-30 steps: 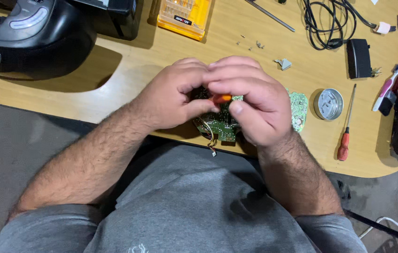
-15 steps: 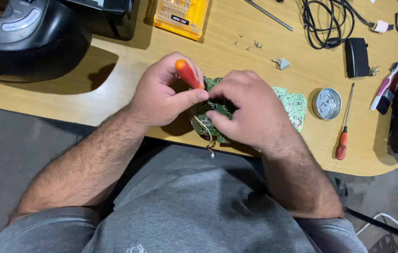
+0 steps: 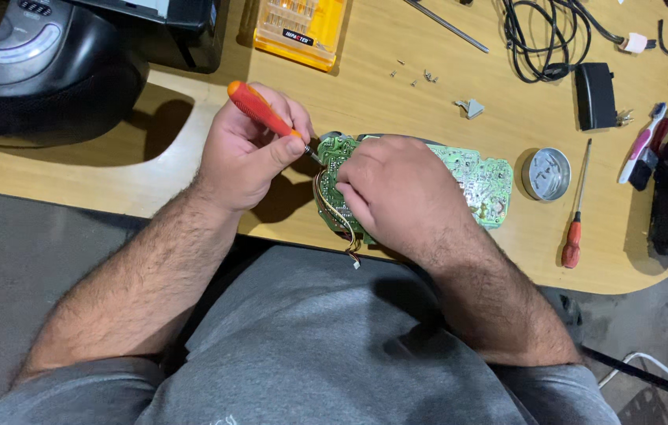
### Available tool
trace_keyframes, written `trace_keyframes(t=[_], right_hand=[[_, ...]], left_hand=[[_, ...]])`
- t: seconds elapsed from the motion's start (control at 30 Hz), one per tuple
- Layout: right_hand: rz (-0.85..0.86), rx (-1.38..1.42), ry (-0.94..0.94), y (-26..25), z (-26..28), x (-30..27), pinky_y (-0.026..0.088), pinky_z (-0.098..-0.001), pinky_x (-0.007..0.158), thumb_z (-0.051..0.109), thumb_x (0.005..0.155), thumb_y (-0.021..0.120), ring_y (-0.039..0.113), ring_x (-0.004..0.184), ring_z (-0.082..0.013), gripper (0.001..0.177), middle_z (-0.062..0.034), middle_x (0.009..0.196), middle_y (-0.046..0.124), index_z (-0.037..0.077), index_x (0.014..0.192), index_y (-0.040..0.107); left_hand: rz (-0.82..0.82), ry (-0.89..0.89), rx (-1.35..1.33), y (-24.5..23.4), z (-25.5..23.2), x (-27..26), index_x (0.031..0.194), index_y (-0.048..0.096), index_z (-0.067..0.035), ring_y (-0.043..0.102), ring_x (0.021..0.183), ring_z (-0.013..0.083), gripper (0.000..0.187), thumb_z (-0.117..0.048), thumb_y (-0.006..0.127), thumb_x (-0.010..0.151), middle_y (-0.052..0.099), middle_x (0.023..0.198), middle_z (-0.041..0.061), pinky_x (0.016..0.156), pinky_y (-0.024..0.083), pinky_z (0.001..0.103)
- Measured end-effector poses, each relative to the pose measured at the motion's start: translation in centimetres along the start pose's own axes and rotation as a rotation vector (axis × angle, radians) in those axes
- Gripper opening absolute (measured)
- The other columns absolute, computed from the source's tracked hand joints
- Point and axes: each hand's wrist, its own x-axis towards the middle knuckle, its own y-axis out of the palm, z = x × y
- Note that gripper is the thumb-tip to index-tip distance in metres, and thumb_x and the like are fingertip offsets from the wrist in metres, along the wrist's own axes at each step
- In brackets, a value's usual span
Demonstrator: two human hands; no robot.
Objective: The person uses a screwdriver to remove screws from a green circuit board attached to a black housing. They detach the board, separate it from the housing, and manipulate the components and wires.
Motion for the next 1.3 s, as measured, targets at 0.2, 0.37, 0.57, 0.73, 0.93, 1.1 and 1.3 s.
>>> trace_keyframes(t=[0.2, 0.37, 0.57, 0.73, 0.93, 1.1, 1.3], right_hand=[[-0.006, -0.004, -0.057, -0.1, 0.0, 0.1, 0.051, -0.0488, 0.072, 0.015, 0.088, 0.067, 0.062, 0.081, -0.0343, 0.004, -0.0066, 0.083, 0.064, 0.011, 0.087, 0.066], [-0.018, 0.061, -0.093, -0.7, -0.3, 0.2, 0.051, -0.0491, 0.077, 0.011, 0.089, 0.066, 0.062, 0.085, -0.0356, 0.004, -0.009, 0.088, 0.066, 0.008, 0.091, 0.067], [0.01, 0.004, 0.05, -4.5, -4.5, -0.9, 0.054, -0.0454, 0.088, 0.016, 0.095, 0.068, 0.067, 0.096, -0.026, 0.011, -0.0049, 0.1, 0.075, 0.01, 0.1, 0.076], [-0.038, -0.123, 0.126, -6.9, -9.8, -0.1, 0.059, -0.0425, 0.083, 0.006, 0.102, 0.072, 0.07, 0.094, -0.0239, 0.01, -0.0089, 0.099, 0.077, 0.005, 0.104, 0.082], [0.444, -0.166, 0.484, -2.2, -15.6, 1.5, 0.056, -0.0435, 0.091, 0.027, 0.101, 0.064, 0.066, 0.104, -0.0209, 0.019, 0.0004, 0.109, 0.073, 0.018, 0.109, 0.079], [0.463, -0.181, 0.524, -0.3, -17.7, 1.5, 0.056, -0.044, 0.085, 0.027, 0.1, 0.061, 0.063, 0.111, -0.0217, 0.022, 0.0006, 0.113, 0.072, 0.021, 0.111, 0.079], [0.048, -0.001, 0.374, -1.4, -17.7, -1.3, 0.056, -0.04, 0.087, 0.017, 0.1, 0.074, 0.068, 0.096, -0.0227, 0.016, -0.0061, 0.105, 0.075, 0.009, 0.111, 0.081]], left_hand=[[0.001, -0.04, -0.002, -0.1, 0.2, -0.2, 0.095, 0.052, -0.014, 0.06, 0.089, 0.0155, 0.021, -0.016, 0.073, 0.095, 0.059, 0.087, 0.004, 0.086, 0.054, 0.033], [0.007, -0.022, -0.005, 0.0, 0.3, -0.1, 0.094, 0.053, -0.013, 0.061, 0.087, 0.0156, 0.021, -0.016, 0.073, 0.095, 0.057, 0.086, 0.003, 0.083, 0.053, 0.032], [-0.02, -0.019, -0.01, -0.3, 0.5, -0.2, 0.095, 0.053, -0.014, 0.061, 0.086, 0.0166, 0.02, -0.012, 0.073, 0.095, 0.056, 0.085, 0.001, 0.083, 0.053, 0.032], [-0.017, -0.026, 0.0, -0.3, 0.6, -0.2, 0.097, 0.053, -0.013, 0.06, 0.088, 0.0157, 0.019, -0.012, 0.072, 0.095, 0.059, 0.088, 0.003, 0.084, 0.052, 0.032], [-0.023, -0.025, -0.009, -0.4, 0.8, -0.2, 0.097, 0.052, -0.012, 0.06, 0.087, 0.0172, 0.021, -0.008, 0.072, 0.095, 0.057, 0.085, 0.004, 0.08, 0.051, 0.03], [-0.036, -0.032, 0.013, -0.4, 0.9, -0.1, 0.096, 0.052, -0.013, 0.06, 0.086, 0.0165, 0.021, -0.009, 0.073, 0.094, 0.058, 0.086, 0.004, 0.08, 0.051, 0.03], [-0.039, 0.019, 0.113, -0.2, 0.5, 0.1, 0.101, 0.055, -0.009, 0.063, 0.088, 0.0199, 0.022, -0.009, 0.075, 0.093, 0.062, 0.091, 0.009, 0.083, 0.055, 0.032]])
